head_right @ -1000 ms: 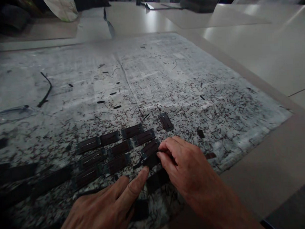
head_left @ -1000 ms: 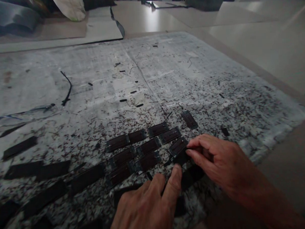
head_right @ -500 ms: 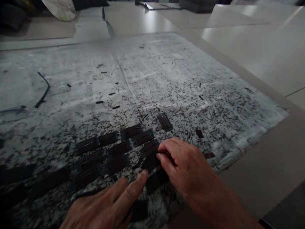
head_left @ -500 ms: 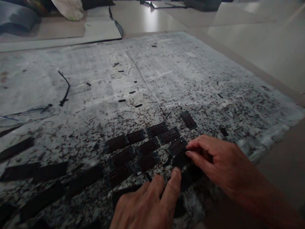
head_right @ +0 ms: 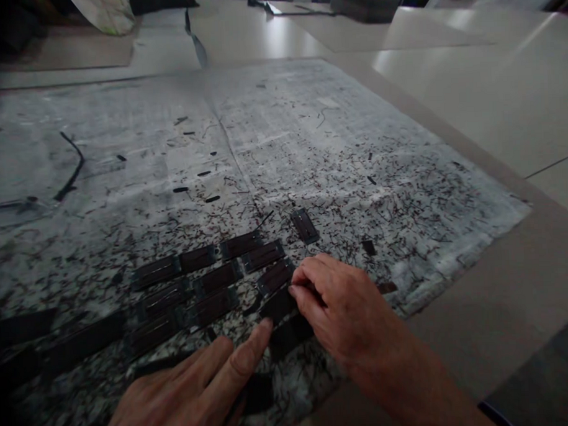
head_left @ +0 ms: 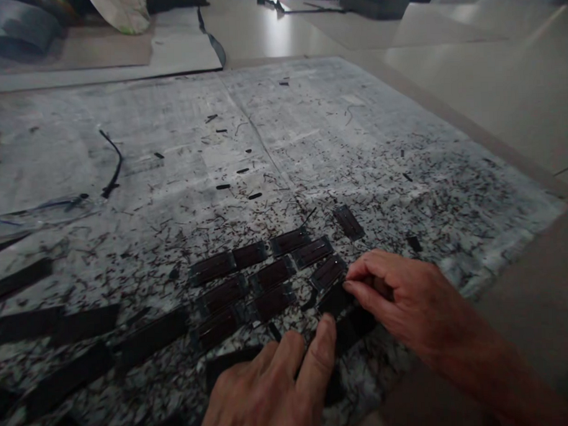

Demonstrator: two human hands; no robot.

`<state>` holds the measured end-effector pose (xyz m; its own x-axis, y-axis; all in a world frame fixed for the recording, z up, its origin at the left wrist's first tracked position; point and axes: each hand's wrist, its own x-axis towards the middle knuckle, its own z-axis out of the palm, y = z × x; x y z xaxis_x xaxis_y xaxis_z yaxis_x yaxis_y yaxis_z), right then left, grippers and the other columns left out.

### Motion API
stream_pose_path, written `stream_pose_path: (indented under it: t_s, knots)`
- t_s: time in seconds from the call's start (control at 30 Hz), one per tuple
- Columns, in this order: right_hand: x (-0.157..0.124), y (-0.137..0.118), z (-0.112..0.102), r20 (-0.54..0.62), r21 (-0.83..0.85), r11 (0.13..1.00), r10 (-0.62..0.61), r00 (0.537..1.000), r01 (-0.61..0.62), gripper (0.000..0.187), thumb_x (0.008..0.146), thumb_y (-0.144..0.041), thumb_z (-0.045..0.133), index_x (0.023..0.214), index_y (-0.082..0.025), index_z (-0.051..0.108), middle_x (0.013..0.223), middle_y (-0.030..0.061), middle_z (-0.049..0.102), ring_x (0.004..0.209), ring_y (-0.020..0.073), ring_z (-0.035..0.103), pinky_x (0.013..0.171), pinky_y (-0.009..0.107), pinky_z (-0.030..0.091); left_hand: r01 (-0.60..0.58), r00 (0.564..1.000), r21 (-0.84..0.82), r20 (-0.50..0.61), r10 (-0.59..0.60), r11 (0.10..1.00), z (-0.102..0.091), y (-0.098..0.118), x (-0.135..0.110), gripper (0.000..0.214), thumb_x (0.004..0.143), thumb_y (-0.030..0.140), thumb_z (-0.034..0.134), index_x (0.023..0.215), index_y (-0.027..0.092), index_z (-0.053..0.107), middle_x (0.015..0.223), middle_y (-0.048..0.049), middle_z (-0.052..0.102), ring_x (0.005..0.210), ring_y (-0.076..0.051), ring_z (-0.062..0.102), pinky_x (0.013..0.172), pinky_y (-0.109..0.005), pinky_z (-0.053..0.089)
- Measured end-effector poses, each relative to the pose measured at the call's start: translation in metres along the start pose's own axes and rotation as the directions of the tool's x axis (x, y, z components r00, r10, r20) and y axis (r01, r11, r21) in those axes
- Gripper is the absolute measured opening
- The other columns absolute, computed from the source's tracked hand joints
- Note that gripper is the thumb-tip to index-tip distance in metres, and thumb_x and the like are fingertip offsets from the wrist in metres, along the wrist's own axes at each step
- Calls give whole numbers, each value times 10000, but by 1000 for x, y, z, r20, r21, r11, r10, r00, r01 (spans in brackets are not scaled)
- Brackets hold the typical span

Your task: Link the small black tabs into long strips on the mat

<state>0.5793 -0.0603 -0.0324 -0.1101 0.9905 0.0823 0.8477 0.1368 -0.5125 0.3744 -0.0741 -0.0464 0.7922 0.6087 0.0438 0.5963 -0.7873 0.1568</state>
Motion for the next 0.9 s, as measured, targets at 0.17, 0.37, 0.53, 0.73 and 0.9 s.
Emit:
stream_pose_path:
  t_s: [0.17,0.37,0.53,0.73,0.9]
  knots:
    - [1,-1,-1,14,5,1000,4,1000,-4,119,750,-86,559,687,-184,583,619,-33,580,540,95,525,477,200,365,-21,1000,-10,-4,21,1000,1,-2,-1,549,749,54,282,1294,119,309,754,18,615,589,-109,606,428,-216,417]
    - [-1,1,-4,-80,74,996,47,996,-41,132,780,-101,520,838,-168,618,761,18,644,598,113,583,517,208,434,-49,999,-30,10,49,998,1,-5,-3,551,778,70,270,1327,120,276,820,4,632,632,-106,619,463,-194,455]
    - [-17,6,-11,-213,190,974,165,963,-124,147,850,-179,493,955,-208,592,778,-6,654,510,90,578,451,190,455,-37,999,-37,-15,36,999,3,-6,-3,554,803,74,282,1352,126,245,823,2,622,627,-116,618,468,-204,473]
    - [-35,2,-1,-191,-113,959,-278,941,261,281,864,-73,435,1064,-164,610,1056,58,656,1022,180,556,901,313,463,-42,999,-33,-7,42,999,2,-5,-7,563,800,54,307,1356,127,259,829,-12,614,636,-125,612,494,-199,482]
    - [-43,1,13,-128,-182,952,-270,954,245,296,889,-109,420,1123,-162,593,1104,68,632,1062,219,503,929,393,423,-39,999,-6,-13,39,999,1,-4,-7,533,810,64,316,1338,131,291,831,-10,613,631,-123,608,489,-190,474]
